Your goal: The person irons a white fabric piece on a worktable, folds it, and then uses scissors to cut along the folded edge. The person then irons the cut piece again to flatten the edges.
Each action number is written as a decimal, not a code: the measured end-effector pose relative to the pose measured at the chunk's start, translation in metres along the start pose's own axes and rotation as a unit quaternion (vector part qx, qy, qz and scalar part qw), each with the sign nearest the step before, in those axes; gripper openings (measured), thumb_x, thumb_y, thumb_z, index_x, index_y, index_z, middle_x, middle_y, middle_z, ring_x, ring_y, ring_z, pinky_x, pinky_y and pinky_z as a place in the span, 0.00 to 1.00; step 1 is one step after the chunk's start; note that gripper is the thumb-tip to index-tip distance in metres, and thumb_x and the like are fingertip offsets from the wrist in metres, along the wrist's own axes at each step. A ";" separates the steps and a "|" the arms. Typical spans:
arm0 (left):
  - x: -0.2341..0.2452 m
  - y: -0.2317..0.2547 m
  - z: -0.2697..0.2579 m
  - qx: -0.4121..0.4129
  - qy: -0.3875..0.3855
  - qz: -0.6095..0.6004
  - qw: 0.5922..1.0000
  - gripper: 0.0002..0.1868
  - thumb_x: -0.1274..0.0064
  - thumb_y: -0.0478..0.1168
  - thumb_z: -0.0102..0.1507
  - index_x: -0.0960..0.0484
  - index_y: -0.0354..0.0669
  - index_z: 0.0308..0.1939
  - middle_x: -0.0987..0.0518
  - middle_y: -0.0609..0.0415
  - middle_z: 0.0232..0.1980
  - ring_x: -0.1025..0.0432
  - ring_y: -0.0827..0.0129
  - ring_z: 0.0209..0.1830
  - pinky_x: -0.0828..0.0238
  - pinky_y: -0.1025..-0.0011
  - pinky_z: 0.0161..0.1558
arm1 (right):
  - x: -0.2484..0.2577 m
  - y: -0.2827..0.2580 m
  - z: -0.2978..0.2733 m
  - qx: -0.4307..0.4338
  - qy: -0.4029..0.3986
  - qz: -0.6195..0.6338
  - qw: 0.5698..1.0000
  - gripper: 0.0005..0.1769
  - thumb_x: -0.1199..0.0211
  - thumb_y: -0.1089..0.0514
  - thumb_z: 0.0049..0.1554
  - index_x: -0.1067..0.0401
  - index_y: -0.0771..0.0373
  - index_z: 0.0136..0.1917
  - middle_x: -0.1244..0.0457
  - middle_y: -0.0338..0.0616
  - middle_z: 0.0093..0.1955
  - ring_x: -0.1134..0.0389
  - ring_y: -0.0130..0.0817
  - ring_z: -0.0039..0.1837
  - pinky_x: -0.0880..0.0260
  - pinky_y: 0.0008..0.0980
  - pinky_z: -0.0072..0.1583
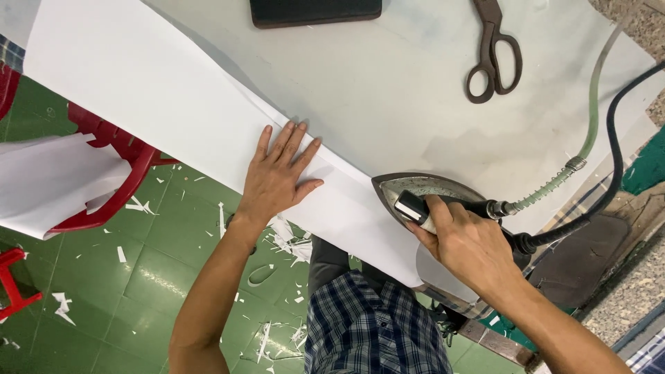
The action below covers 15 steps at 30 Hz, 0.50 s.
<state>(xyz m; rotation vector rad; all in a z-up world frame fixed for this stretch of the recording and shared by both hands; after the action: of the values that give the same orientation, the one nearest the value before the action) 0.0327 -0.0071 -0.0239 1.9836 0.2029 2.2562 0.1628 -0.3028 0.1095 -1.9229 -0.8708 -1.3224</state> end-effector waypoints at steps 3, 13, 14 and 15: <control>-0.002 -0.001 0.000 0.004 0.007 0.001 1.000 0.37 0.63 0.72 0.68 0.31 0.61 0.75 0.38 0.49 0.79 0.48 0.59 0.81 0.72 0.49 0.80 | 0.001 0.000 0.001 -0.006 0.000 0.006 1.000 0.27 0.42 0.37 0.61 0.32 0.58 0.63 0.33 0.42 0.33 0.26 0.41 0.34 0.26 0.37 0.36; -0.006 -0.002 0.000 0.015 0.028 -0.012 0.999 0.36 0.60 0.71 0.67 0.30 0.62 0.74 0.37 0.51 0.79 0.47 0.60 0.81 0.70 0.49 0.80 | -0.004 -0.003 0.003 -0.002 0.015 -0.011 1.000 0.27 0.43 0.35 0.60 0.33 0.56 0.62 0.34 0.40 0.33 0.26 0.39 0.34 0.26 0.36 0.36; -0.005 -0.002 -0.001 0.015 0.032 -0.010 0.999 0.35 0.60 0.71 0.68 0.30 0.62 0.74 0.36 0.51 0.79 0.46 0.60 0.80 0.70 0.48 0.79 | -0.003 -0.005 0.006 0.000 0.021 -0.013 1.000 0.27 0.42 0.35 0.60 0.33 0.56 0.61 0.34 0.40 0.33 0.26 0.39 0.34 0.26 0.36 0.36; -0.005 -0.003 -0.001 0.015 0.037 -0.008 0.999 0.35 0.60 0.71 0.68 0.29 0.62 0.73 0.36 0.51 0.78 0.45 0.60 0.80 0.69 0.48 0.79 | -0.003 -0.007 0.008 0.003 0.028 -0.016 0.999 0.27 0.42 0.35 0.60 0.32 0.57 0.61 0.34 0.40 0.33 0.26 0.39 0.34 0.26 0.35 0.36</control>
<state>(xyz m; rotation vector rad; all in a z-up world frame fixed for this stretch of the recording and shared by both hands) 0.0327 -0.0055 -0.0294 1.9060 0.2612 2.3319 0.1602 -0.2925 0.1053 -1.8665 -0.8800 -1.3837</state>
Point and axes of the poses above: each hand's wrist, its own z-axis towards the middle knuckle, its own x-axis out of the back of the hand, y = z × x, the point moved 2 cm from there along z, towards the middle knuckle
